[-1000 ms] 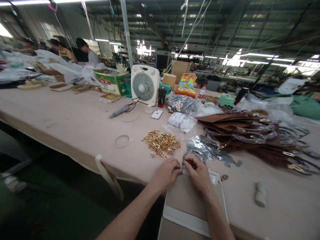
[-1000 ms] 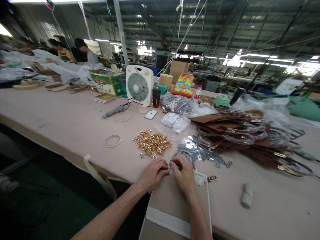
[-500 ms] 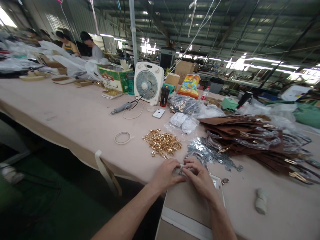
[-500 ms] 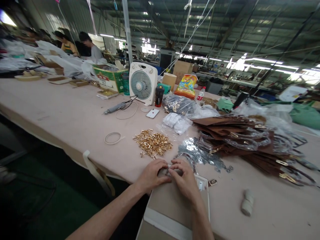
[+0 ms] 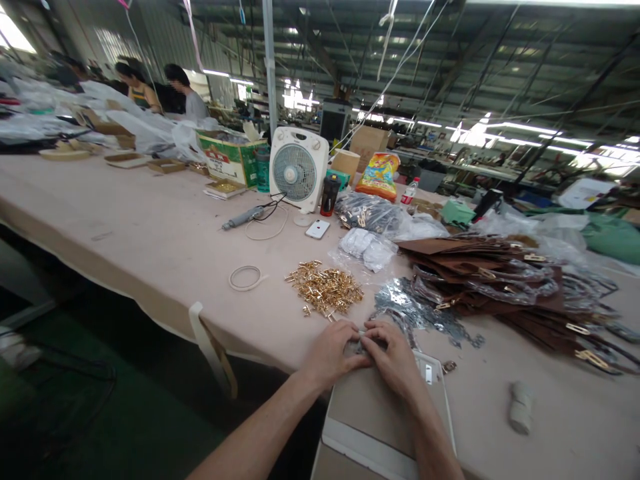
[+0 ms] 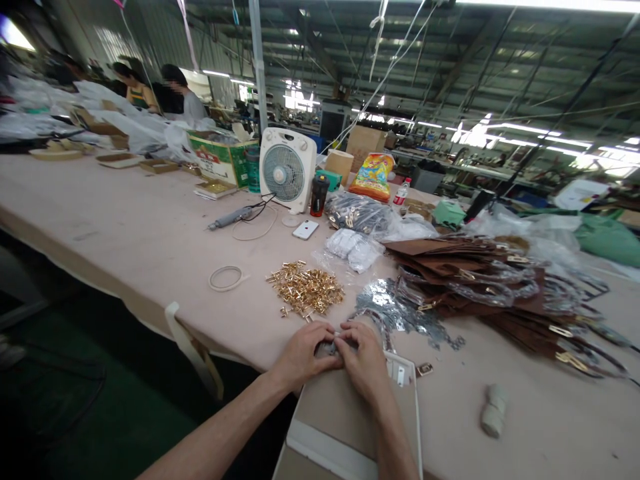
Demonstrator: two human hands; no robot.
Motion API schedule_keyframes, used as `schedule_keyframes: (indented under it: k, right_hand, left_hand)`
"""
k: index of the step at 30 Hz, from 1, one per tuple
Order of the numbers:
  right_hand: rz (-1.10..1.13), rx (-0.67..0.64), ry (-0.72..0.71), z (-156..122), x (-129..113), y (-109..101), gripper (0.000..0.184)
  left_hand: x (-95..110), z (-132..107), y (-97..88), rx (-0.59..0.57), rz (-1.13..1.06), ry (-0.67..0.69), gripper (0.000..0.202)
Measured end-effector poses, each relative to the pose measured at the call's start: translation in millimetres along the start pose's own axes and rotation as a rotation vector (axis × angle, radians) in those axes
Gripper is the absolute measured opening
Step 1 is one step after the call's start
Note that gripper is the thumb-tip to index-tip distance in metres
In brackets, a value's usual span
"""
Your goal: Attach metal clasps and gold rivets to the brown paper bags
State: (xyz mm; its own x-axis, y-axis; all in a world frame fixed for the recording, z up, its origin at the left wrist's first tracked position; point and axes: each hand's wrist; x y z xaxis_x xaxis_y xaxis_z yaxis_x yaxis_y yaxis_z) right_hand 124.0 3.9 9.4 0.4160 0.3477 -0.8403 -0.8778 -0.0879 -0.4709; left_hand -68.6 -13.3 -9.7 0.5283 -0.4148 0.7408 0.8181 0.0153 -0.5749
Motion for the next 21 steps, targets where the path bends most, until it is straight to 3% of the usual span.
schedule_keyframes:
  k: [21]
  right_hand:
    - [-0.108,-0.039,-0.053,-2.2,0.0,0.6,0.012]
  left_hand:
    - [8.3,0.9,-3.9,-0.001,0.013,-0.007,0.038]
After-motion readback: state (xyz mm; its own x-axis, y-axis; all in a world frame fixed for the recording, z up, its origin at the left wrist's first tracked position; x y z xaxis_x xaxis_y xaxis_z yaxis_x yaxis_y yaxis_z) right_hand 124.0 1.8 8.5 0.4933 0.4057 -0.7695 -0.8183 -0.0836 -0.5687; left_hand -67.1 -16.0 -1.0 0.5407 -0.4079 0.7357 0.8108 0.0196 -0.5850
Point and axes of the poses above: each hand's wrist, its own z-axis towards the middle knuckle, its own y-axis out of the palm, x = y × z, and after that the axes turned 11 degrees about z, right-handed
